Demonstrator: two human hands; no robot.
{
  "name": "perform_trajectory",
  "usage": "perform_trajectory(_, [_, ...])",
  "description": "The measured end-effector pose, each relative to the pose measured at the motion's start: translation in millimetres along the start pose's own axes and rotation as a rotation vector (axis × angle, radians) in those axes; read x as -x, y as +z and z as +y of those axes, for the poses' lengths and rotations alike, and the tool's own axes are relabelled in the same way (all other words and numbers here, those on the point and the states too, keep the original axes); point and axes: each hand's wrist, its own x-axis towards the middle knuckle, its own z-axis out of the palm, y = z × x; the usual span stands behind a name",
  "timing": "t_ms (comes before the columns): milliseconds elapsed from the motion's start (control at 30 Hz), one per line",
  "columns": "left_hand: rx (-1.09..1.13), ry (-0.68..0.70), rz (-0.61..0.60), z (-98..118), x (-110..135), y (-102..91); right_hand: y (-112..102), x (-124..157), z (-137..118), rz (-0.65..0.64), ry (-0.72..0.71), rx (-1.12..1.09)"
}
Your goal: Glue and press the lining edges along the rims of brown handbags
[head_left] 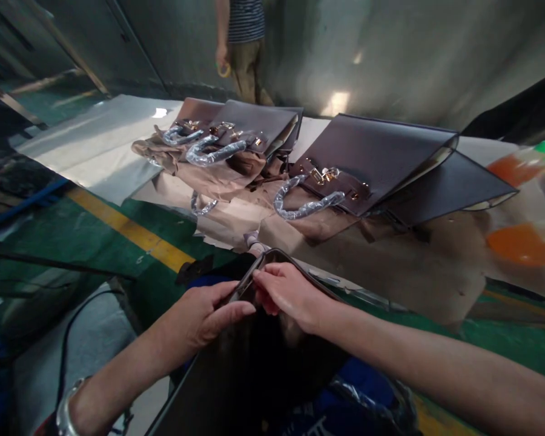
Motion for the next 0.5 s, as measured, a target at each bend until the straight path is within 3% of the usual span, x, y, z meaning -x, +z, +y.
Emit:
perform_trajectory(133, [-0.029, -0.083, -0.014, 3, 2, 0.2, 0, 0, -4, 0.001, 0.048, -0.046])
perform_trajectory(500, [-0.122, -0.025, 0.033, 8, 3, 4.3, 1, -1, -14, -0.042, 0.226, -0.191])
